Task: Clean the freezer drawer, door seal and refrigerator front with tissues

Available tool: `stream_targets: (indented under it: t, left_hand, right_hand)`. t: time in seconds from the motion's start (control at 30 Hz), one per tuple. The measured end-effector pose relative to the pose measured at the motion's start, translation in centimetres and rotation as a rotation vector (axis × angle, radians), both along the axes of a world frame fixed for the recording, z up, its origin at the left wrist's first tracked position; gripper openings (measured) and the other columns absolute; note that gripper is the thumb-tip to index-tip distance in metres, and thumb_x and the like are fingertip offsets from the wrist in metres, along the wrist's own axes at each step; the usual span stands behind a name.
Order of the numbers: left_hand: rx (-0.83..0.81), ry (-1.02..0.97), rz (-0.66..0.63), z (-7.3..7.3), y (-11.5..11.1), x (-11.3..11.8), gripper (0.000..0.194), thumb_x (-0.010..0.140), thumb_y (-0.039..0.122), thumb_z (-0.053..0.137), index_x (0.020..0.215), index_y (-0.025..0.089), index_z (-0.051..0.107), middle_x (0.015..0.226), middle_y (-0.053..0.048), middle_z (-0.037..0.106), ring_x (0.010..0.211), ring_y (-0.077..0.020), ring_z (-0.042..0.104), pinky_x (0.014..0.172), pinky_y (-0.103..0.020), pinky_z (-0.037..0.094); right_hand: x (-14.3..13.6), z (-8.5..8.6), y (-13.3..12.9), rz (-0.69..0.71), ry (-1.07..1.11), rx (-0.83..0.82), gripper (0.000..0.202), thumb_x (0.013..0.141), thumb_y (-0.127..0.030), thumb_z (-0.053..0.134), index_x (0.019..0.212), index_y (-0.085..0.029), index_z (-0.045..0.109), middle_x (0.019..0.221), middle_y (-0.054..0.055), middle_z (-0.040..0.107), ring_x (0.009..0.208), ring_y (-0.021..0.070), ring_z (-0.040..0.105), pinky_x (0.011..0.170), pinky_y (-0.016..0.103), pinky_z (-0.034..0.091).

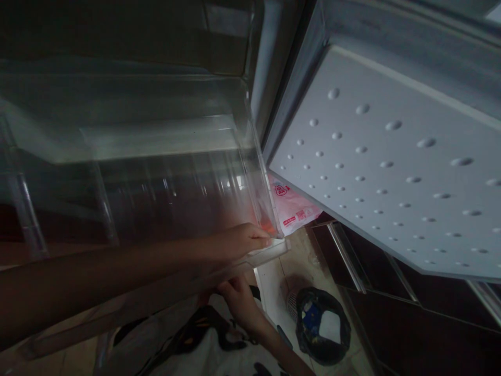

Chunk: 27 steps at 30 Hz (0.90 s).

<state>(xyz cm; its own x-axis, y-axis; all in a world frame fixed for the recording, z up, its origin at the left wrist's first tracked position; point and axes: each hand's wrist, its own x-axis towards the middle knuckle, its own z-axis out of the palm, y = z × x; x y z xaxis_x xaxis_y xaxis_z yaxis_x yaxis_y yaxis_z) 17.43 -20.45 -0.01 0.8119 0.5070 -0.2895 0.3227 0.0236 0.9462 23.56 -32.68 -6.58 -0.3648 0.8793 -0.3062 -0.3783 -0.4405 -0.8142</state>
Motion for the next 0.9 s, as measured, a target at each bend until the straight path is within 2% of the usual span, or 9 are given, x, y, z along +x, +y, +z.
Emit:
stream_targets:
  t: [0.13,0.2,0.33,0.43,0.53,0.63,0.7,0.77,0.9]
  left_hand:
    - [-0.158,-0.042,0.050,1.3,-0.5,-0.3,0.033,0.087,0.040,0.041,0.062,0.019,0.041,0.061,0.004,0.034,0.058,-0.0098,0.031,0.051,-0.022,0.026]
    - [-0.185,-0.064,0.073,1.1,-0.5,-0.7,0.033,0.088,0.040,0.041,0.062,0.018,0.043,0.060,0.004,0.035,0.058,-0.0097,0.031,0.051,-0.022,0.027]
    - [-0.143,-0.055,0.041,-0.3,0.7,-1.8,0.033,0.087,0.039,0.045,0.062,0.016,0.047,0.061,0.004,0.039,0.058,-0.0096,0.036,0.054,-0.022,0.031]
    - [-0.018,0.050,0.120,-0.7,2.6,-2.8,0.033,0.087,0.038,0.041,0.068,0.014,0.054,0.062,0.002,0.045,0.058,-0.0112,0.041,0.056,-0.024,0.033]
    - [0.271,0.160,0.278,0.1,4.1,-3.5,0.036,0.089,0.037,0.037,0.072,0.014,0.058,0.066,-0.001,0.053,0.063,-0.0136,0.047,0.060,-0.026,0.035]
    - [0.516,0.219,0.275,0.5,4.0,-3.5,0.035,0.091,0.035,0.036,0.081,0.015,0.062,0.072,-0.002,0.060,0.068,-0.0150,0.053,0.065,-0.027,0.035]
    - [0.551,0.257,0.171,-0.4,3.1,-2.8,0.033,0.092,0.033,0.037,0.086,0.016,0.064,0.074,-0.002,0.063,0.067,-0.0146,0.055,0.064,-0.026,0.034]
    - [0.526,0.286,0.076,-2.2,2.2,-2.0,0.031,0.092,0.029,0.038,0.082,0.016,0.064,0.072,-0.003,0.063,0.065,-0.0137,0.054,0.062,-0.026,0.032]
    - [0.424,0.267,0.059,-5.7,1.3,-0.5,0.032,0.091,0.026,0.041,0.066,0.015,0.057,0.064,-0.002,0.060,0.062,-0.0130,0.052,0.060,-0.025,0.032]
  right_hand:
    - [-0.1,0.5,0.0,0.023,-0.027,-0.008,0.023,0.072,-0.025,0.047,0.057,-0.021,0.064,0.055,0.000,0.062,0.056,0.0156,0.059,0.065,0.029,0.051]
    - [-0.2,0.5,0.0,0.024,-0.045,-0.004,0.024,0.070,-0.024,0.046,0.056,-0.021,0.065,0.055,0.000,0.063,0.057,0.0154,0.059,0.066,0.028,0.051]
    - [0.0,0.3,0.0,0.003,-0.042,0.009,0.024,0.070,-0.019,0.046,0.056,-0.020,0.066,0.053,0.000,0.061,0.054,0.0139,0.058,0.064,0.026,0.050]
    - [0.4,0.1,0.1,-0.005,-0.032,-0.002,0.023,0.071,-0.019,0.048,0.059,-0.019,0.067,0.053,-0.001,0.061,0.055,0.0134,0.058,0.063,0.025,0.049]
    - [0.7,0.0,0.1,0.002,-0.029,0.014,0.024,0.076,-0.025,0.049,0.060,-0.018,0.067,0.054,0.000,0.061,0.056,0.0137,0.059,0.064,0.026,0.049]
    - [0.6,0.0,0.1,0.003,-0.051,-0.006,0.025,0.077,-0.030,0.051,0.059,-0.019,0.066,0.055,0.000,0.062,0.056,0.0138,0.058,0.065,0.026,0.049]
    - [0.5,0.1,0.1,-0.003,-0.060,-0.019,0.024,0.075,-0.029,0.052,0.059,-0.020,0.066,0.054,0.000,0.062,0.056,0.0140,0.058,0.063,0.026,0.049]
    - [0.4,0.2,0.1,-0.004,-0.046,-0.018,0.023,0.074,-0.027,0.051,0.058,-0.020,0.066,0.054,0.000,0.062,0.056,0.0143,0.058,0.063,0.026,0.050]
    - [0.3,0.4,0.1,-0.014,-0.044,-0.022,0.023,0.075,-0.023,0.050,0.059,-0.020,0.066,0.054,0.000,0.062,0.055,0.0143,0.058,0.063,0.027,0.050]
